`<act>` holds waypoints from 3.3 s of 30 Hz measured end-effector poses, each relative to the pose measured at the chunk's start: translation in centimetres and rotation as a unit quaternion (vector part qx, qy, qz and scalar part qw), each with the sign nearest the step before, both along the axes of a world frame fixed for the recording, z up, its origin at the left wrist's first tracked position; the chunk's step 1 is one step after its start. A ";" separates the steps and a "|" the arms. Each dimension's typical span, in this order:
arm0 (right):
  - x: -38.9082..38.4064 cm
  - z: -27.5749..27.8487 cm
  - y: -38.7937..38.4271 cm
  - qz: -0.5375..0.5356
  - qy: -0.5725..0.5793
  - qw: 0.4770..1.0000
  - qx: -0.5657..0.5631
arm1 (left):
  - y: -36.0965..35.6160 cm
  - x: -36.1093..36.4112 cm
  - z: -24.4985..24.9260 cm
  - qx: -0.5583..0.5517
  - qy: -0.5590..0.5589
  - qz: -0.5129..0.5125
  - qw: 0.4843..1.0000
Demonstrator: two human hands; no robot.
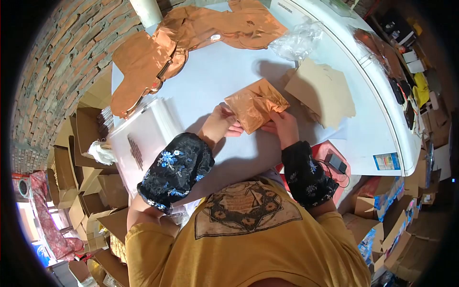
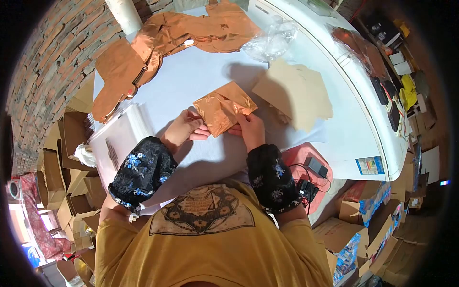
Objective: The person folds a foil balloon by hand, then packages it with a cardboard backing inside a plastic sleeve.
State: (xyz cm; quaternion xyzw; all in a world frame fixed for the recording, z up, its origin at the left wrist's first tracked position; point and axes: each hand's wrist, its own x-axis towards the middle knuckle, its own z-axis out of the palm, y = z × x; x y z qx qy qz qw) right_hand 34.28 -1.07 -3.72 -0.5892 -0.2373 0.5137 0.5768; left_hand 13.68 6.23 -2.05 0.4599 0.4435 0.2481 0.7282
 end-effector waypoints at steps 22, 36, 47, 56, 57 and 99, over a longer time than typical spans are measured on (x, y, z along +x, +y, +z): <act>-1.1 0.2 -0.4 0.019 0.025 0.999 -0.010 | -3.8 2.0 -1.2 -0.025 -0.038 0.118 0.992; -1.0 0.9 -0.5 0.031 0.033 0.999 0.011 | -3.9 1.4 -0.5 -0.112 -0.019 0.102 0.988; -1.5 1.9 0.3 0.044 -0.005 0.995 0.086 | -5.4 0.7 0.4 -0.082 -0.084 0.136 0.984; -1.6 1.1 0.3 0.044 -0.044 0.990 0.130 | -5.4 1.2 -0.8 -0.082 -0.117 0.141 0.980; -1.5 1.1 0.2 0.047 -0.045 0.989 0.133 | -5.3 1.3 -0.9 -0.077 -0.119 0.141 0.980; 6.9 3.9 -3.2 -0.206 0.086 0.952 0.211 | 3.6 11.9 0.9 0.021 -0.101 -0.080 0.991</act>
